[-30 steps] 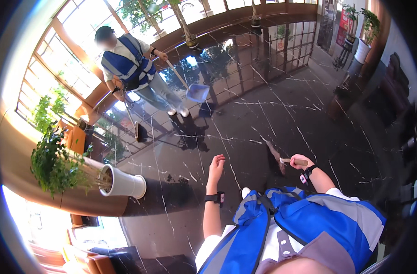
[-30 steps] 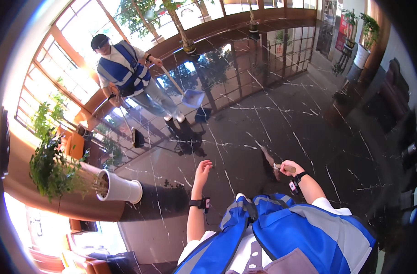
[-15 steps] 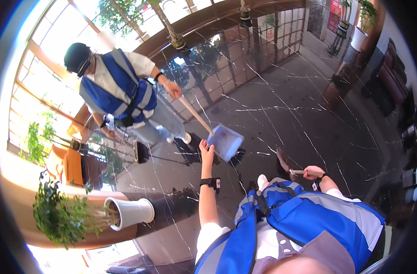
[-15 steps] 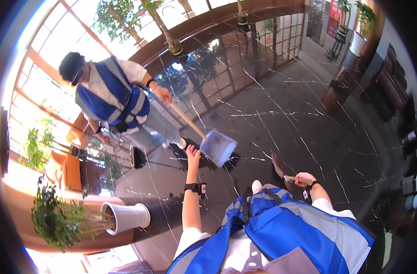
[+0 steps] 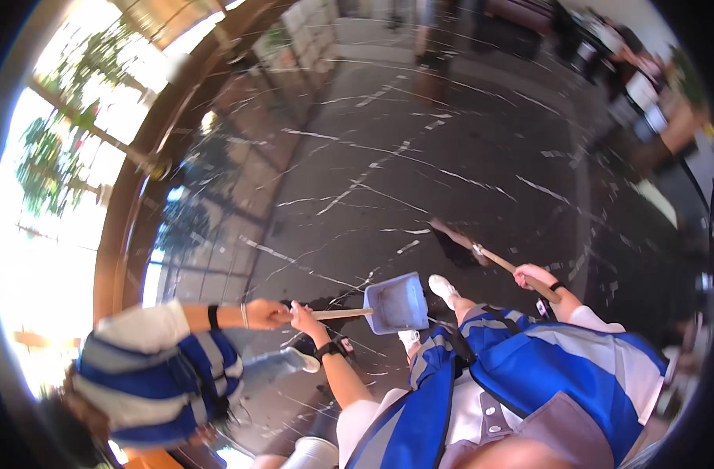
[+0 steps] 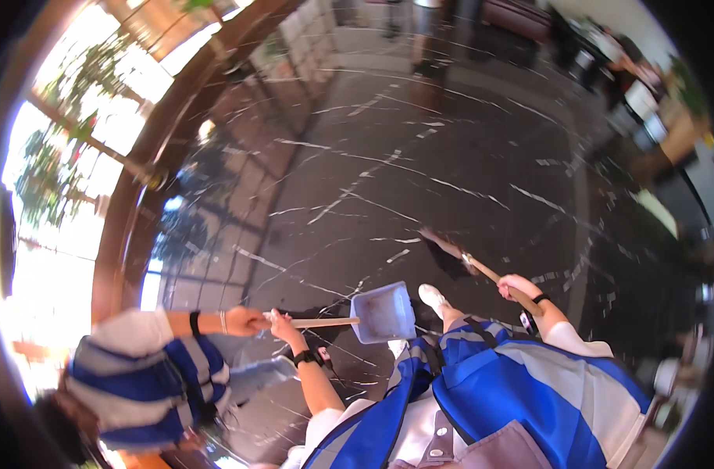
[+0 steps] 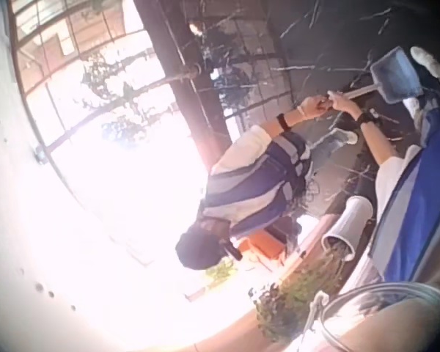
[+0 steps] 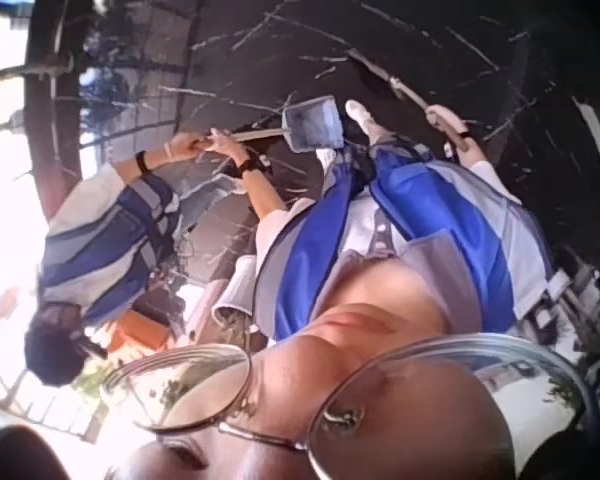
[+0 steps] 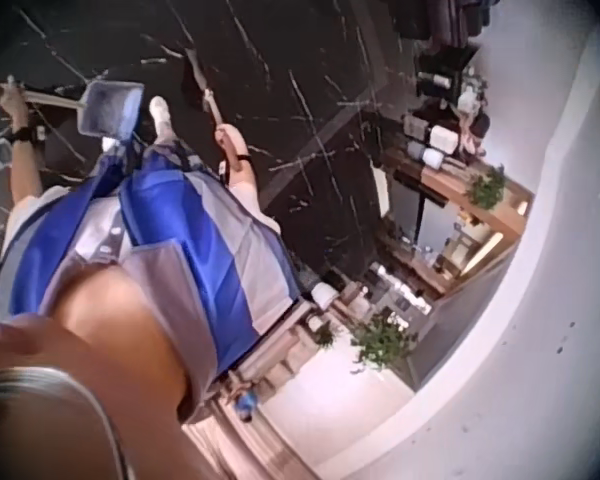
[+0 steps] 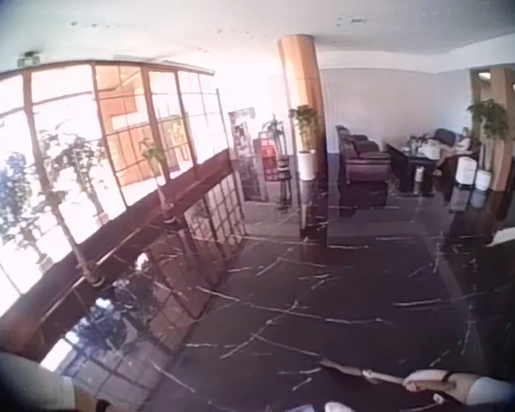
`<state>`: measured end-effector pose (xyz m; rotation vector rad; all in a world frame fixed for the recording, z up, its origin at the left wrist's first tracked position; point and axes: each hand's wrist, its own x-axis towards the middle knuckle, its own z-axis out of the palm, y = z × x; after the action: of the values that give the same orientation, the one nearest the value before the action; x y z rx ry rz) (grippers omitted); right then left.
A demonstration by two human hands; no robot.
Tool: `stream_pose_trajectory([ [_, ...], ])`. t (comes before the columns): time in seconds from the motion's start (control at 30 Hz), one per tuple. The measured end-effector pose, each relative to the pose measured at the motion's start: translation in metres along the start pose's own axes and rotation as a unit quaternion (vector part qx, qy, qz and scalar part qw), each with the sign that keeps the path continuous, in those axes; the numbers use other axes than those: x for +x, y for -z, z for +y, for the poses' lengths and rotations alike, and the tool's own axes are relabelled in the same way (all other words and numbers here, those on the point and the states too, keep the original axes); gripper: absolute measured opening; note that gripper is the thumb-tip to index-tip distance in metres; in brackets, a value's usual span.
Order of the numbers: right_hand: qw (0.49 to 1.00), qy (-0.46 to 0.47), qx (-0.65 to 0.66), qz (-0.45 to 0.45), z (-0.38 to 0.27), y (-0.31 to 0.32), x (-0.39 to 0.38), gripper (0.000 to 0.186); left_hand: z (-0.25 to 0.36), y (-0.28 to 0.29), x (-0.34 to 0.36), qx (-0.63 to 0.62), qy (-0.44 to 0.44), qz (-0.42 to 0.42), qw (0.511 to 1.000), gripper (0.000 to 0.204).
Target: Sweeping the lobby and dining area floor using a broom and dustpan.
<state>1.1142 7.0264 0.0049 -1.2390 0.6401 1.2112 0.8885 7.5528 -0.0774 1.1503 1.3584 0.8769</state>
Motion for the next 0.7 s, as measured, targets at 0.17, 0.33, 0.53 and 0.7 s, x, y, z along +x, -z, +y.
stream_pose_trajectory([
  [0.17,0.989,0.016,0.132,0.064,0.066,0.013,-0.018,0.009,-0.006,-0.048,-0.047,0.1,-0.05,-0.002,0.994,0.03],
  [0.33,0.983,0.074,0.122,0.113,0.138,0.034,-0.038,0.012,-0.044,-0.091,-0.109,0.133,-0.07,-0.086,0.985,0.026],
  [0.53,0.935,0.144,0.294,0.134,0.238,0.08,-0.052,0.014,-0.047,-0.188,-0.174,0.205,-0.105,-0.201,0.952,0.035],
  [0.7,0.871,0.292,0.342,0.199,0.316,0.125,-0.047,0.025,-0.082,-0.269,-0.228,0.245,-0.154,-0.21,0.934,0.033],
])
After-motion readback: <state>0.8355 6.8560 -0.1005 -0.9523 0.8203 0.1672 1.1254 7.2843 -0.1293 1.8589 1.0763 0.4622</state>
